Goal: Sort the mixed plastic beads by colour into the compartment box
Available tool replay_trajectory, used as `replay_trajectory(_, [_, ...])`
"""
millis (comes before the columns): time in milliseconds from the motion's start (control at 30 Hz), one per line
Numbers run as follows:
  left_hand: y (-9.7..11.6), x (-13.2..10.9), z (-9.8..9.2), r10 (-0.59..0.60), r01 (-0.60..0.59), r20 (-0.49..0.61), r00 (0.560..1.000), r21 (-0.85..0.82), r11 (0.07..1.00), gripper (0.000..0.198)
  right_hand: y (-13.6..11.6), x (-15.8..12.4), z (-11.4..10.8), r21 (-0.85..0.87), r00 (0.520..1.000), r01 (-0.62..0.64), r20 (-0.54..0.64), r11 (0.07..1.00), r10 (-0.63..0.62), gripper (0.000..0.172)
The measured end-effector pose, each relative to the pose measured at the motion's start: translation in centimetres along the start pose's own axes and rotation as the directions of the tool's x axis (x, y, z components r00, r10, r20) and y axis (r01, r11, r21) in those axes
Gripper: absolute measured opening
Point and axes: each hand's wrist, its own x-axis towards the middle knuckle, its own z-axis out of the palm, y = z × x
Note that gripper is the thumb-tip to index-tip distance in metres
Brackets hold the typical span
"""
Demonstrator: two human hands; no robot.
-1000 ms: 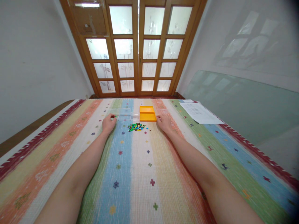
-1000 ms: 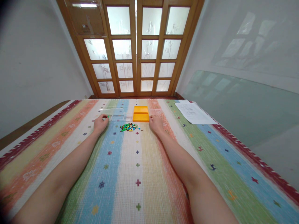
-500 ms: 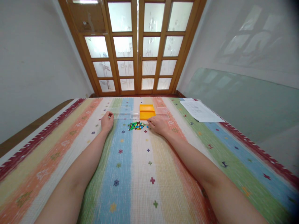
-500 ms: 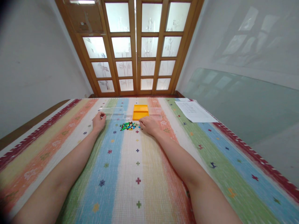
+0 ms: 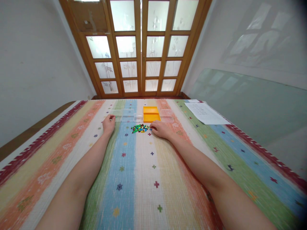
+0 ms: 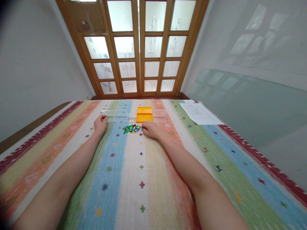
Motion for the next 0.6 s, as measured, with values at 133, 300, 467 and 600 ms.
replay_trajectory(133, [-0.03, 0.02, -0.02, -0.024, 0.024, -0.003, 1.000, -0.009, 1.000, 0.029, 0.02, 0.04, 0.26, 0.010, 1.000, 0.005, 0.009, 1.000, -0.005, 0.018])
replay_trajectory(300, [0.04, -0.04, -0.03, -0.035, 0.035, 0.008, 0.999, -0.009, 0.999, 0.033, 0.01, 0.06, 0.47, -0.008, 1.000, 0.023, 0.000, 1.000, -0.023, 0.017])
replay_trajectory(467, [-0.01, -0.08, 0.08, -0.054, 0.054, -0.013, 0.998, -0.010, 0.999, 0.036, 0.02, 0.07, 0.55, -0.018, 1.000, 0.030, 0.007, 0.999, -0.030, 0.015])
replay_trajectory(600, [-0.13, -0.05, 0.20, -0.054, 0.053, -0.024, 0.998, -0.030, 0.998, 0.040, -0.03, 0.06, 0.42, -0.014, 1.000, 0.016, 0.025, 1.000, -0.016, 0.015])
